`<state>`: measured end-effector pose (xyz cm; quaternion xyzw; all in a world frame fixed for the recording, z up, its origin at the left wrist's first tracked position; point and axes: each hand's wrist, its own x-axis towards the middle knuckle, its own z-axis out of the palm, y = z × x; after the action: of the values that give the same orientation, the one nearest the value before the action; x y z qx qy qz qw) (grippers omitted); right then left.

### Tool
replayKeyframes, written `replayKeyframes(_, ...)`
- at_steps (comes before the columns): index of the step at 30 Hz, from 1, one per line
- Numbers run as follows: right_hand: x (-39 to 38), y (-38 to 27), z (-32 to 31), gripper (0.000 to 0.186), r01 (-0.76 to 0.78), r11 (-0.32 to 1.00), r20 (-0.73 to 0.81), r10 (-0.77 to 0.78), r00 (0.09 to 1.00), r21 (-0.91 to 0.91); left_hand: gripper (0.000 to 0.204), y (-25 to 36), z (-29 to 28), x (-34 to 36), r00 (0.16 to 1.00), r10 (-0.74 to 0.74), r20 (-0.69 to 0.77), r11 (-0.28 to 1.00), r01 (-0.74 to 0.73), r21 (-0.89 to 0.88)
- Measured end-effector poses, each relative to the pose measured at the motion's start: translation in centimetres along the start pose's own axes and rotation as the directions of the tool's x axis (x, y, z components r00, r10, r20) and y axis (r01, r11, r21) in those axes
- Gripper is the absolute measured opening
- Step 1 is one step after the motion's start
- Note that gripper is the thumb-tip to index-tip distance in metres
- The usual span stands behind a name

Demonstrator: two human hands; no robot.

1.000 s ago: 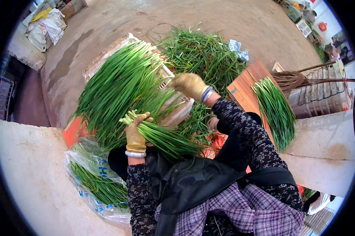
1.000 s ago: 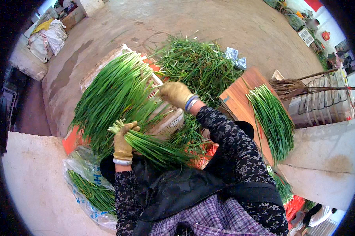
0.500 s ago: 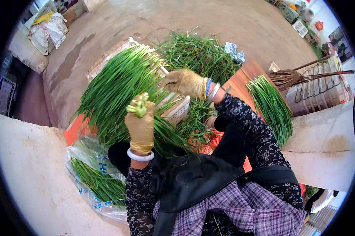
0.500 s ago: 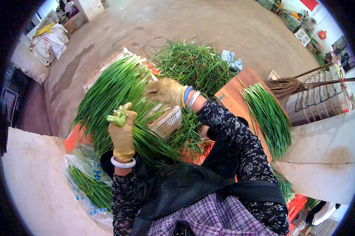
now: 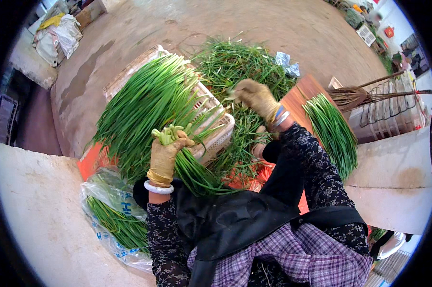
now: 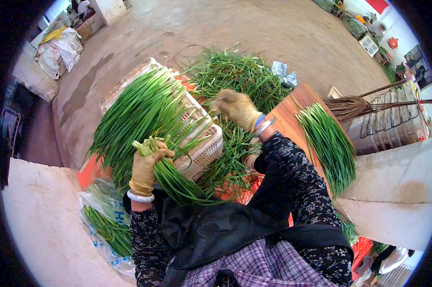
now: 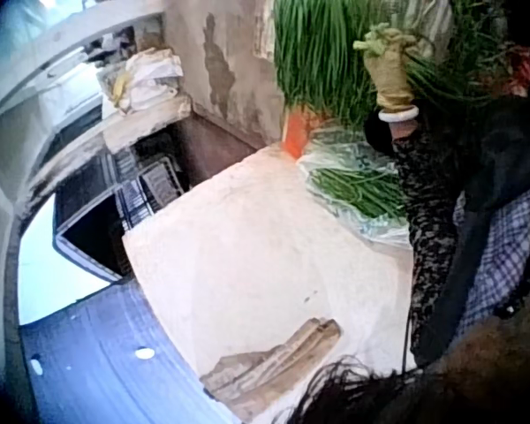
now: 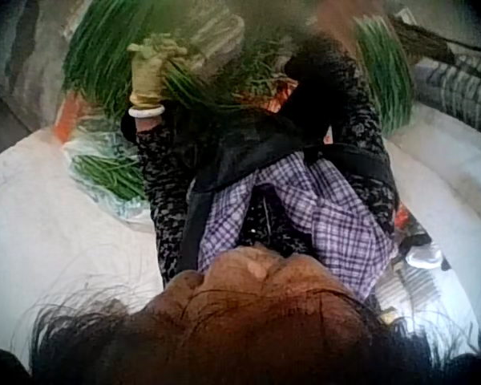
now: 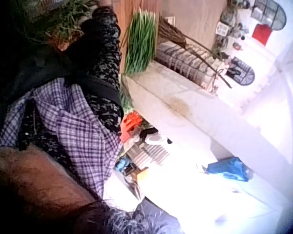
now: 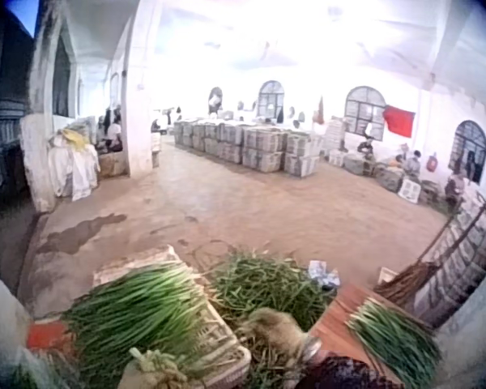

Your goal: The person sorts through a pile of green chives by hand, removes debris and dry leaves, and then bundles them together using a red band on a wooden board.

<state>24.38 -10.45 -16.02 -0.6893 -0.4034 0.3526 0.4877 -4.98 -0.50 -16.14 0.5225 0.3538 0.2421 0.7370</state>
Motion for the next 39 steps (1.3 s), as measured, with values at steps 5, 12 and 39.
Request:
replayKeyframes(5, 1.8, 5.9, -1.0, 0.023, 0.285, 0.498, 0.212, -0.199, 0.957, -0.819, 0.032, 0.8, 0.8, -0.5, 1.0, -0.006, 0.015, 0.986, 0.008, -0.168)
replayKeyframes(12, 6.1, 9.3, 9.7, 0.011, 0.369, 0.317, 0.228, -0.403, 0.886, -0.874, 0.016, -0.4, 1.5, -0.2, 0.996, -0.08, -0.049, 0.995, 0.077, -0.067)
replayKeyframes(39, -2.8, 4.0, 4.2, 0.03, 0.397, 0.652, 0.487, -0.049, 0.872, -0.646, 0.018, 3.3, 0.7, -4.0, 0.981, 0.163, -0.101, 0.987, -0.162, 0.018)
